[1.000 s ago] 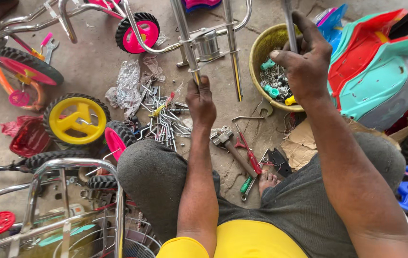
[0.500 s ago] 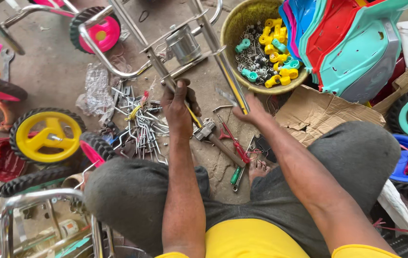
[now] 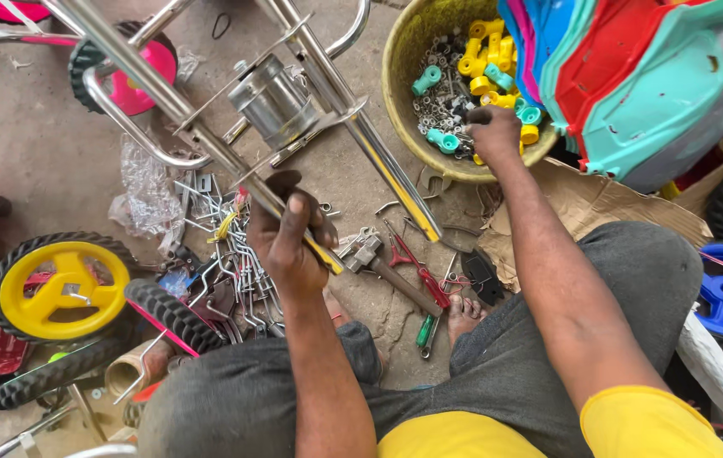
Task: The person assembles a child's tricycle by attaching a metal frame to the handlebars and then installing a yellow wheel onto the axle. They use a wrench to tighten the nuts and secure the components together.
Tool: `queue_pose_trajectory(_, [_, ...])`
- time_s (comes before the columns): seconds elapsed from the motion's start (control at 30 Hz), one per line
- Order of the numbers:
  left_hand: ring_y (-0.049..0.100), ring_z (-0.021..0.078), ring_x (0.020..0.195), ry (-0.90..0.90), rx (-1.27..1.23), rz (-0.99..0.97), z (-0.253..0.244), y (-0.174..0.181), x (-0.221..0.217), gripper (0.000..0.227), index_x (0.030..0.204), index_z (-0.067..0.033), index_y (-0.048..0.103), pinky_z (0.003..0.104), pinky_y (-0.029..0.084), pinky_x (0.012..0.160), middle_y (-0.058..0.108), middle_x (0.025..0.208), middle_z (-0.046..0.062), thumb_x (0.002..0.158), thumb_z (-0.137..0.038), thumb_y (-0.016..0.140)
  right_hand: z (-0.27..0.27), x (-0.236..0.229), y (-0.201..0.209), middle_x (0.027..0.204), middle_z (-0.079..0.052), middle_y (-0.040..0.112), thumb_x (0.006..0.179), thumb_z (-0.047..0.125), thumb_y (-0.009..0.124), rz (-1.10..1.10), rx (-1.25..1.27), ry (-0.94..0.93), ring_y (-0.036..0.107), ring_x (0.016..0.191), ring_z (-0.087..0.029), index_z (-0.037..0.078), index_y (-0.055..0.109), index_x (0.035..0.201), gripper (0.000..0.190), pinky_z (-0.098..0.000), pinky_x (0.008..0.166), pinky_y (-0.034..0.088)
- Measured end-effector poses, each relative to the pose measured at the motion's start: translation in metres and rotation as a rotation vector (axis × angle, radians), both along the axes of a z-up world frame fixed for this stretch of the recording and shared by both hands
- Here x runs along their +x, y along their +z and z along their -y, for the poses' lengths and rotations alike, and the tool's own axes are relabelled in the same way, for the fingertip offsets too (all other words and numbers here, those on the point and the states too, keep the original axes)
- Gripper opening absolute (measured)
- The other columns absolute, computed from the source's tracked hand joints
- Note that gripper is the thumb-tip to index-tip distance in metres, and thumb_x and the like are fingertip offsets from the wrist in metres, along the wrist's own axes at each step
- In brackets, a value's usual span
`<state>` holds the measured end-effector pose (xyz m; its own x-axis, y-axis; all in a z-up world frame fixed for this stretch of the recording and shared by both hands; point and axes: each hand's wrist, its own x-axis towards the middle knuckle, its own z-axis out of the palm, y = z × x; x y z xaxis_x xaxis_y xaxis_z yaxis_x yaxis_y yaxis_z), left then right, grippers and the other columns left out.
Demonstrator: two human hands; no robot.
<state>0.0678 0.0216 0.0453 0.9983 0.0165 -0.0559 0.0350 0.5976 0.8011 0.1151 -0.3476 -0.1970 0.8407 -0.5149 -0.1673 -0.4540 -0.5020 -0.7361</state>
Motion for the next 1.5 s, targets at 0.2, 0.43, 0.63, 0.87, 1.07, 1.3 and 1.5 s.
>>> queue_pose_trajectory(0.2, [0.051, 0.0136, 0.052, -0.018, -0.144, -0.022, 0.006, 0.004, 0.016, 0.036, 0.127, 0.0061, 0.060, 0.028, 0.042, 0.044, 0.053, 0.073, 0.006, 0.100, -0.013, 0.075, -0.024, 0.025, -0.025, 0.128, -0.013, 0.070, 0.085, 0.022, 0.081, -0.135, -0.125, 0.245, 0.065, 0.117, -0.028, 0.012, 0.074, 0.120, 0.038, -0.0432, 0.107, 0.051])
queue_pose_trajectory(0.43, [0.048, 0.0116, 0.054, 0.013, -0.157, -0.027, 0.001, 0.014, 0.036, 0.035, 0.129, 0.0066, 0.061, 0.028, 0.040, 0.044, 0.050, 0.073, 0.004, 0.102, -0.012, 0.074, -0.030, 0.020, -0.007, 0.145, -0.009, 0.055, 0.095, 0.031, 0.058, -0.646, -0.472, 0.672, 0.045, 0.135, -0.037, 0.026, 0.075, 0.120, 0.031, -0.0745, 0.112, 0.024])
queue_pose_trajectory(0.63, [0.047, 0.0133, 0.051, 0.072, -0.067, -0.056, 0.005, 0.017, 0.035, 0.037, 0.127, 0.0086, 0.060, 0.029, 0.040, 0.041, 0.048, 0.071, 0.004, 0.100, -0.012, 0.074, 0.018, 0.024, -0.035, 0.119, -0.011, 0.072, 0.081, 0.027, 0.069, -0.489, -0.504, 0.542, 0.064, 0.115, -0.034, 0.019, 0.079, 0.109, 0.030, -0.0618, 0.102, 0.044])
queue_pose_trajectory(0.87, [0.046, 0.0124, 0.054, 0.066, -0.040, -0.062, 0.012, 0.014, 0.014, 0.038, 0.128, 0.0075, 0.059, 0.027, 0.040, 0.045, 0.050, 0.075, 0.006, 0.100, -0.012, 0.075, 0.026, 0.018, -0.083, 0.114, -0.016, 0.073, 0.081, 0.023, 0.073, -0.111, -0.375, 0.399, 0.068, 0.107, -0.038, 0.017, 0.078, 0.113, 0.032, -0.0484, 0.097, 0.054])
queue_pose_trajectory(1.07, [0.047, 0.0127, 0.052, 0.076, 0.026, -0.049, 0.013, 0.021, 0.015, 0.037, 0.127, 0.0067, 0.059, 0.029, 0.041, 0.045, 0.052, 0.074, 0.005, 0.099, -0.013, 0.074, 0.008, 0.010, -0.048, 0.124, -0.017, 0.066, 0.079, 0.020, 0.074, -0.423, -0.468, 0.447, 0.059, 0.119, -0.037, 0.028, 0.077, 0.119, 0.041, -0.0568, 0.103, 0.040])
queue_pose_trajectory(1.3, [0.048, 0.0120, 0.054, 0.080, 0.043, -0.037, 0.011, 0.015, 0.010, 0.035, 0.125, 0.0075, 0.060, 0.028, 0.040, 0.045, 0.052, 0.074, 0.006, 0.100, -0.011, 0.075, 0.001, 0.007, -0.034, 0.121, -0.015, 0.066, 0.076, 0.012, 0.076, -0.448, -0.445, 0.400, 0.059, 0.117, -0.034, 0.024, 0.078, 0.117, 0.043, -0.0536, 0.102, 0.038])
queue_pose_trajectory(1.5, [0.049, 0.0124, 0.054, 0.092, 0.023, -0.038, 0.013, 0.015, 0.009, 0.035, 0.127, 0.0074, 0.060, 0.028, 0.042, 0.045, 0.054, 0.075, 0.007, 0.100, -0.009, 0.074, 0.004, 0.003, -0.029, 0.118, -0.015, 0.065, 0.077, 0.012, 0.077, -0.415, -0.405, 0.450, 0.058, 0.117, -0.035, 0.028, 0.082, 0.107, 0.034, -0.0547, 0.103, 0.038])
